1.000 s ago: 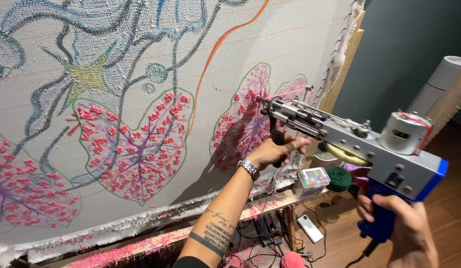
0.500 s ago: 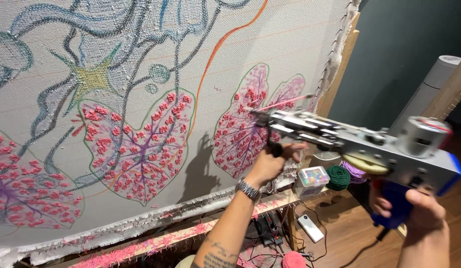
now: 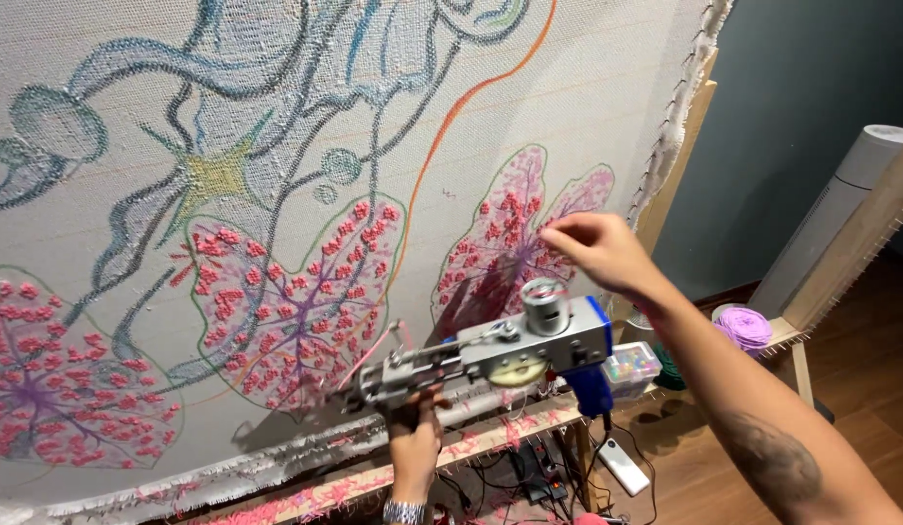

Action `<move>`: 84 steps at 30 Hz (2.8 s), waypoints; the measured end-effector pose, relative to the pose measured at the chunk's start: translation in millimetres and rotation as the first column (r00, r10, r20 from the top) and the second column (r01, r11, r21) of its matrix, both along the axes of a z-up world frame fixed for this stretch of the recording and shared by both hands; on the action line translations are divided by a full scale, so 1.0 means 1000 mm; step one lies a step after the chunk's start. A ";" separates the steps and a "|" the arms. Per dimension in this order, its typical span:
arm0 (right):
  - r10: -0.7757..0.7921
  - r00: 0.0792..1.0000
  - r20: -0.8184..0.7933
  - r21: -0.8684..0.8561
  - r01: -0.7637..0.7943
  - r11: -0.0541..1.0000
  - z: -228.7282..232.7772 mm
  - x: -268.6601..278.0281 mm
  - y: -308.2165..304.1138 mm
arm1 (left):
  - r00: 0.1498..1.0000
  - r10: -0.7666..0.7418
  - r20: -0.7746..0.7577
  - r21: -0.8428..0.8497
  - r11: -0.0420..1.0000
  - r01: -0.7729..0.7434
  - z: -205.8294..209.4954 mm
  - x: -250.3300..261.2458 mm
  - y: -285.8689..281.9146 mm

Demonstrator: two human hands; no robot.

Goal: Tufting a decorative floral pattern onto a large canvas frame using an electric tufting gun.

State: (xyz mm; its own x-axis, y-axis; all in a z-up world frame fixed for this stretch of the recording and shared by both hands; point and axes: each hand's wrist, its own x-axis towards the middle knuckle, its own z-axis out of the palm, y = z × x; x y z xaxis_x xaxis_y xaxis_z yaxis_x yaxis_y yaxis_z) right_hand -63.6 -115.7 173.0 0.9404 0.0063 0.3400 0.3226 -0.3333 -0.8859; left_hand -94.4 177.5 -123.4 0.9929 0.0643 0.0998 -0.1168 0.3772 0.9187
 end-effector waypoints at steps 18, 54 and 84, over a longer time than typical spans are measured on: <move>-0.215 0.946 0.241 -0.350 0.291 0.890 -0.018 0.033 0.008 | 0.999 0.043 -0.022 -0.045 0.998 -0.044 -0.053 -0.009 0.006; 0.090 0.868 -0.488 0.449 0.161 0.879 -0.082 -0.152 -0.100 | 0.952 -0.303 0.044 0.141 0.945 0.294 0.136 -0.012 -0.088; 0.149 0.976 -0.160 0.447 -0.063 0.892 -0.068 -0.177 -0.152 | 0.871 -0.394 0.294 0.196 0.916 0.349 0.186 -0.012 -0.150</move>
